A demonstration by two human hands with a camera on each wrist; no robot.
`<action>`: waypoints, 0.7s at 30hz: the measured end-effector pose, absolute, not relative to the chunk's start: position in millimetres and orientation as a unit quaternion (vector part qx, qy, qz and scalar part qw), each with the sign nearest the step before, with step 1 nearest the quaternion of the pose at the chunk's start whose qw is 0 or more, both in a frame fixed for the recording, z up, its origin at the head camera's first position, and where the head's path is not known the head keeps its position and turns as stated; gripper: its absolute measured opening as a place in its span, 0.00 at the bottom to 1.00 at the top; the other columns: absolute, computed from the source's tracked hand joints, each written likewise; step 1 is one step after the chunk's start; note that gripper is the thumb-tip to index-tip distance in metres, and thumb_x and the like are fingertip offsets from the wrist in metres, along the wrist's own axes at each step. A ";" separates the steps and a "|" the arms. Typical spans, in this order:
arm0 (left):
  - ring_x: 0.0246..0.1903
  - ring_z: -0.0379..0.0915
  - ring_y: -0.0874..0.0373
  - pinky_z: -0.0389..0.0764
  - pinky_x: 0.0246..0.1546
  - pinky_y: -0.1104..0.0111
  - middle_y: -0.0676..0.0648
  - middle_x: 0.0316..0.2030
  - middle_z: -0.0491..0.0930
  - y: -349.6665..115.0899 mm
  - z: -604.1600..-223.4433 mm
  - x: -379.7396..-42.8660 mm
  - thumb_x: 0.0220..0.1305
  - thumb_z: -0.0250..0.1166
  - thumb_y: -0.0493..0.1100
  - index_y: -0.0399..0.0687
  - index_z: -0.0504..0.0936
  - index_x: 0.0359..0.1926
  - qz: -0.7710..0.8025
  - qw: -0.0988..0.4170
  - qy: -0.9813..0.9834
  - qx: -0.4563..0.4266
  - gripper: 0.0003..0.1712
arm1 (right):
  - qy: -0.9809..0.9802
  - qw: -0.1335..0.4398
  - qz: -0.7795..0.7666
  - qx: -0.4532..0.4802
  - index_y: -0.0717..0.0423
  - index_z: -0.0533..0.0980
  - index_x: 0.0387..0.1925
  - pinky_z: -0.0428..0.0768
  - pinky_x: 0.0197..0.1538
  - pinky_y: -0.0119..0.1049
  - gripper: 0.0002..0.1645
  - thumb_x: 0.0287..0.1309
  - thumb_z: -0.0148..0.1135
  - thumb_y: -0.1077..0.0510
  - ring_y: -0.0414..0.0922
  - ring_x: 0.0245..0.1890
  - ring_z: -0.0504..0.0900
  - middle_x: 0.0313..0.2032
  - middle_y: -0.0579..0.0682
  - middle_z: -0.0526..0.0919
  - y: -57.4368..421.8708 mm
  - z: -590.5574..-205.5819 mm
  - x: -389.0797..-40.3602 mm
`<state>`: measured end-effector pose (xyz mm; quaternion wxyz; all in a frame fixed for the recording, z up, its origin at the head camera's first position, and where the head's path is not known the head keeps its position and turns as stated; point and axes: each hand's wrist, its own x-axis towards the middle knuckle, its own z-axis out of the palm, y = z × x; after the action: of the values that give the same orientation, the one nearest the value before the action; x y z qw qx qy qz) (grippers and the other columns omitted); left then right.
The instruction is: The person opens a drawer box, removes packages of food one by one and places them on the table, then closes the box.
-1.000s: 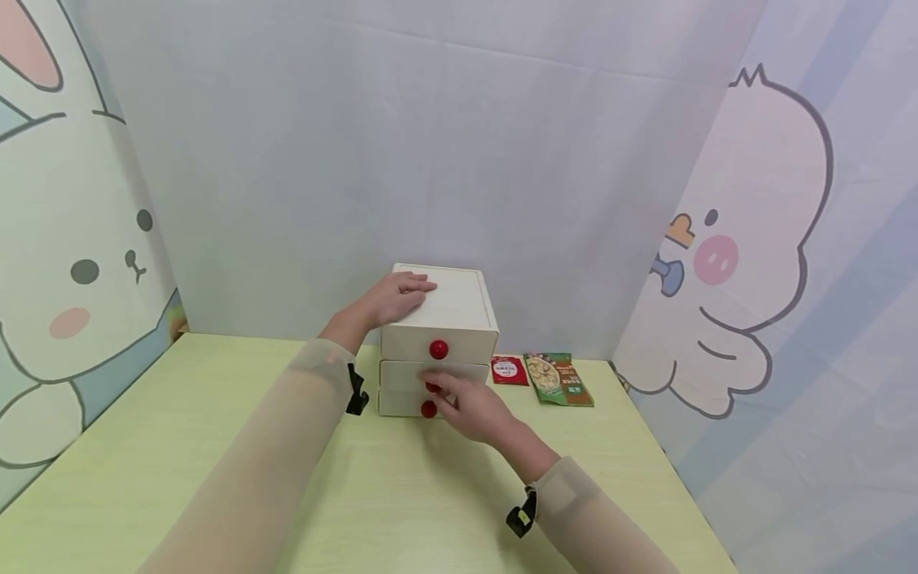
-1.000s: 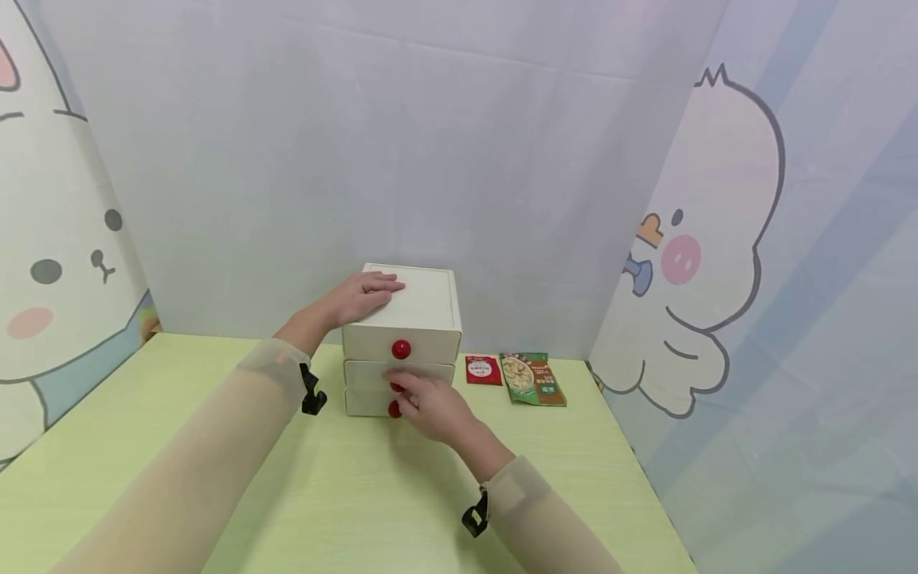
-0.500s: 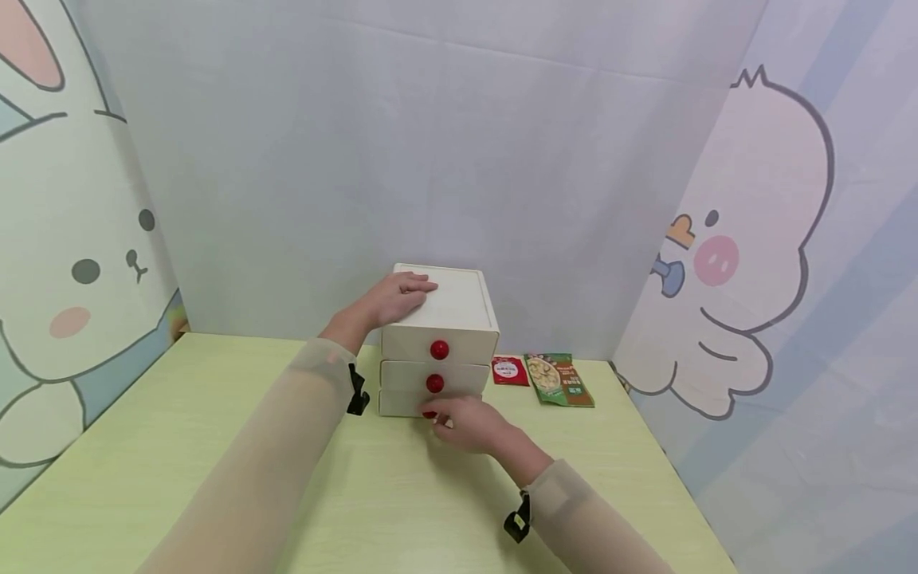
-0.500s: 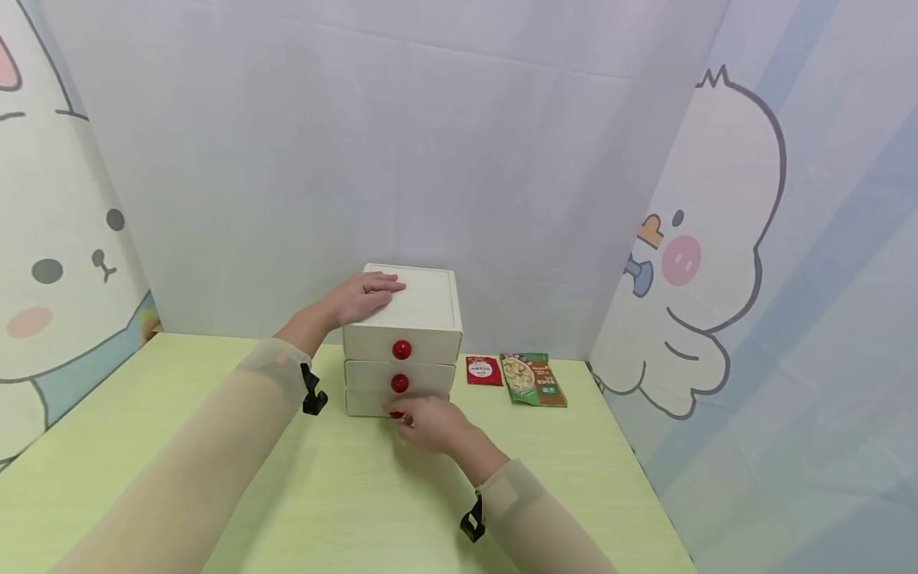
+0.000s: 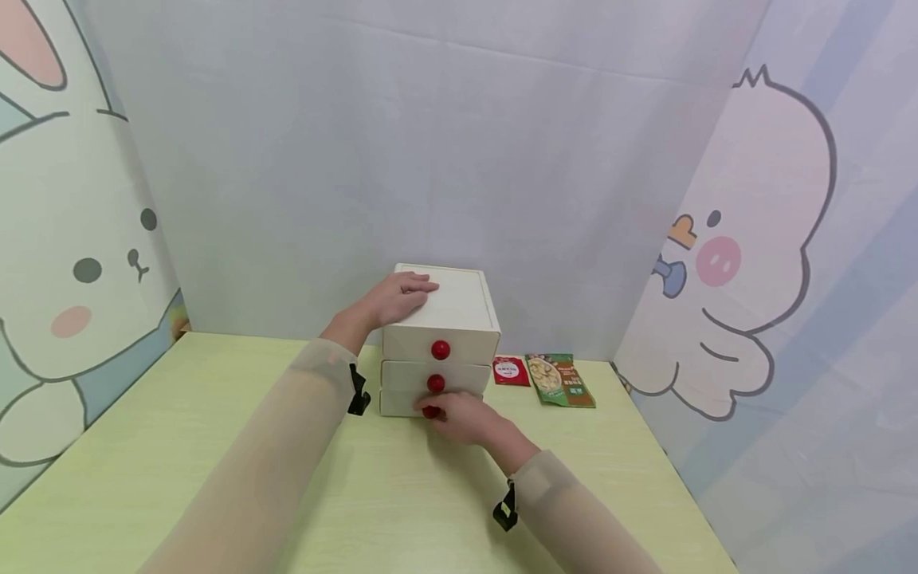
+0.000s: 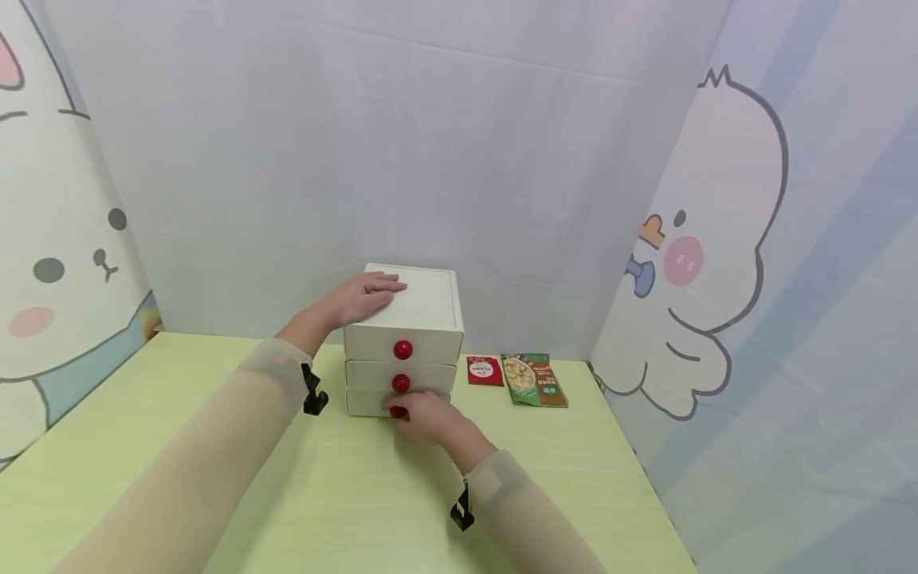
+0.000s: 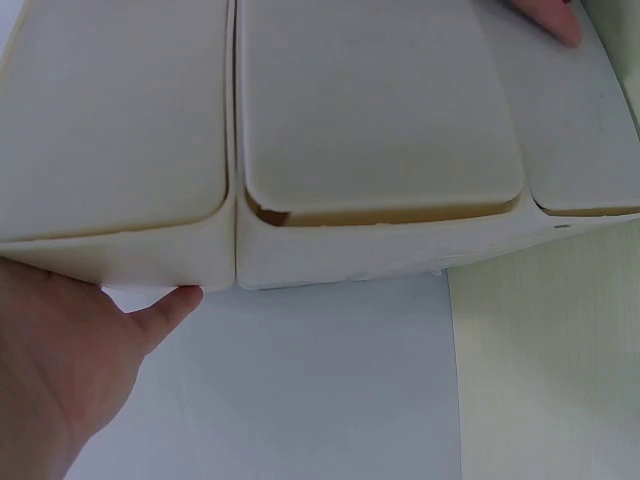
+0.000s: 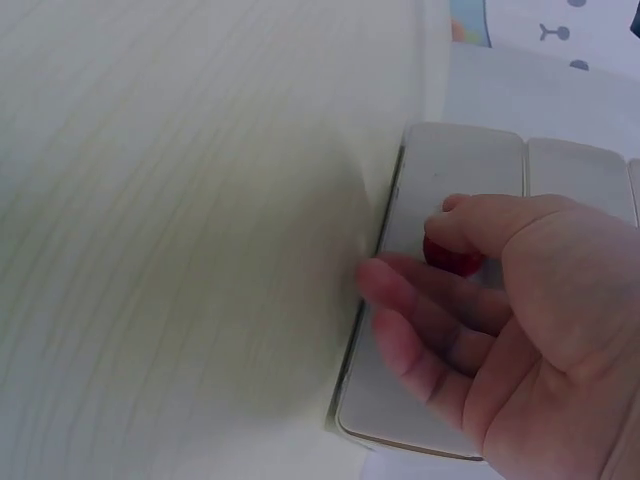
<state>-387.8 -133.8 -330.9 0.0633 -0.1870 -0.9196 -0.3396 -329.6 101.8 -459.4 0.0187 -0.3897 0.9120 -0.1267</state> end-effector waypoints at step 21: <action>0.88 0.46 0.41 0.49 0.88 0.42 0.44 0.86 0.62 -133.8 -330.3 -393.6 0.84 0.48 0.50 0.53 0.76 0.79 -0.346 0.056 -0.918 -0.187 0.30 | 0.908 -0.025 -0.110 -0.404 0.47 0.91 0.55 0.86 0.49 0.28 0.14 0.72 0.73 0.60 0.33 0.36 0.80 0.47 0.42 0.94 97.3 -459.8 -327.8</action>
<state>-393.6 -133.8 -330.3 0.0561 -0.1872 -0.9175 -0.3463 -327.8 97.3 -459.8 -0.0251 -0.4039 0.9078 -0.1103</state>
